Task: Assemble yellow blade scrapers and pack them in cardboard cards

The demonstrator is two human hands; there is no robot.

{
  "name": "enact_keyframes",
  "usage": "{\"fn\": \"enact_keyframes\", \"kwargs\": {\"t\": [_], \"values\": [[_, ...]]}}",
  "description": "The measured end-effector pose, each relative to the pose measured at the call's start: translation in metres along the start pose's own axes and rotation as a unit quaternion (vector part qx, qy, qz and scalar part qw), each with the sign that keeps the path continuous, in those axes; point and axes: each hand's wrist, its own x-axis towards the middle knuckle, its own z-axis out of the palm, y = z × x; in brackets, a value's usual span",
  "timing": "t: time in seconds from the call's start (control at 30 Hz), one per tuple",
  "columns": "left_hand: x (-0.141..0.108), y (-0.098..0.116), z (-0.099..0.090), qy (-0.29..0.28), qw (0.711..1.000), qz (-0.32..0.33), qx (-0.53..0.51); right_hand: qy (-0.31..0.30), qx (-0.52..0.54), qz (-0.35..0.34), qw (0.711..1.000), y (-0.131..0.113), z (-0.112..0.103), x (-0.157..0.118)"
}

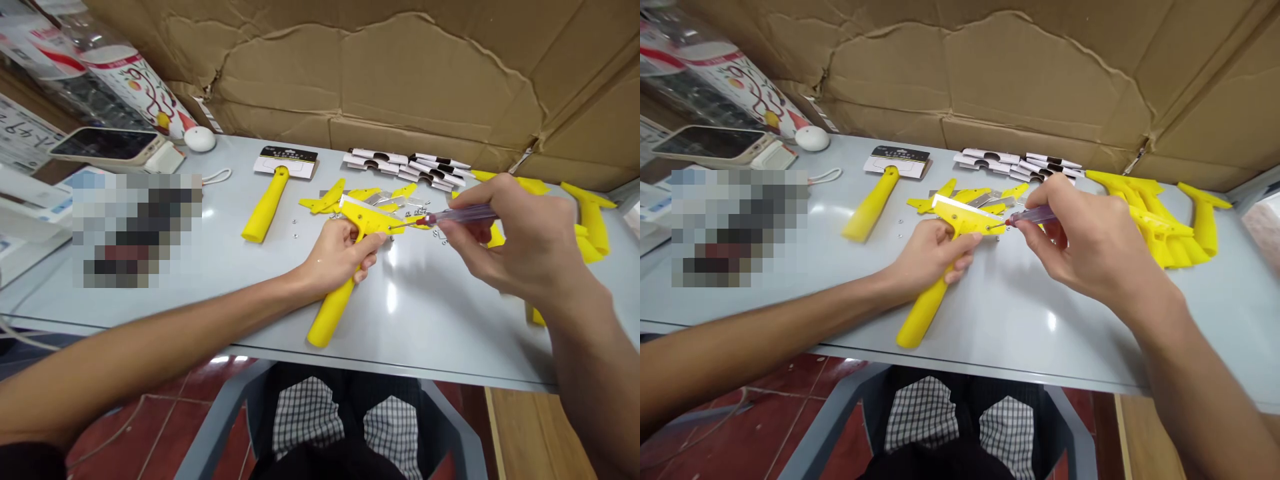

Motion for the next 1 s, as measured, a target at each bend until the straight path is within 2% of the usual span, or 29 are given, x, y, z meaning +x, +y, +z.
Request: {"fn": "enact_keyframes", "kwargs": {"t": [0.13,0.2,0.37,0.63,0.77,0.83,0.93,1.0], "values": [[0.0001,0.0010,0.0003,-0.004,1.000,-0.004,0.007,0.039,-0.056,-0.014,0.998,0.0024,0.0016,0.0009],[-0.0001,0.0012,0.0004,-0.006,1.000,-0.005,0.009,0.030,-0.048,-0.013,0.998,0.0019,0.0011,0.0014],[0.0002,-0.0001,0.0008,-0.006,1.000,-0.002,-0.001,-0.007,0.052,-0.026,0.998,-0.0029,-0.0020,0.0010],[-0.0008,-0.0020,0.0002,-0.001,1.000,0.009,-0.010,-0.024,-0.035,0.048,0.998,-0.0054,-0.0026,0.0001],[-0.0006,-0.0021,-0.0006,-0.005,1.000,0.007,-0.001,-0.008,-0.031,0.009,0.999,-0.0048,-0.0026,0.0011],[-0.0004,-0.0024,-0.0006,-0.003,1.000,0.007,0.000,-0.020,-0.006,-0.009,1.000,-0.0045,-0.0036,0.0020],[-0.0003,-0.0029,0.0000,-0.001,1.000,0.010,-0.002,-0.045,0.009,0.001,0.999,-0.0040,-0.0049,0.0023],[-0.0004,-0.0027,0.0005,0.000,1.000,0.009,-0.004,-0.039,-0.017,0.011,0.999,-0.0033,-0.0043,0.0014]]}}
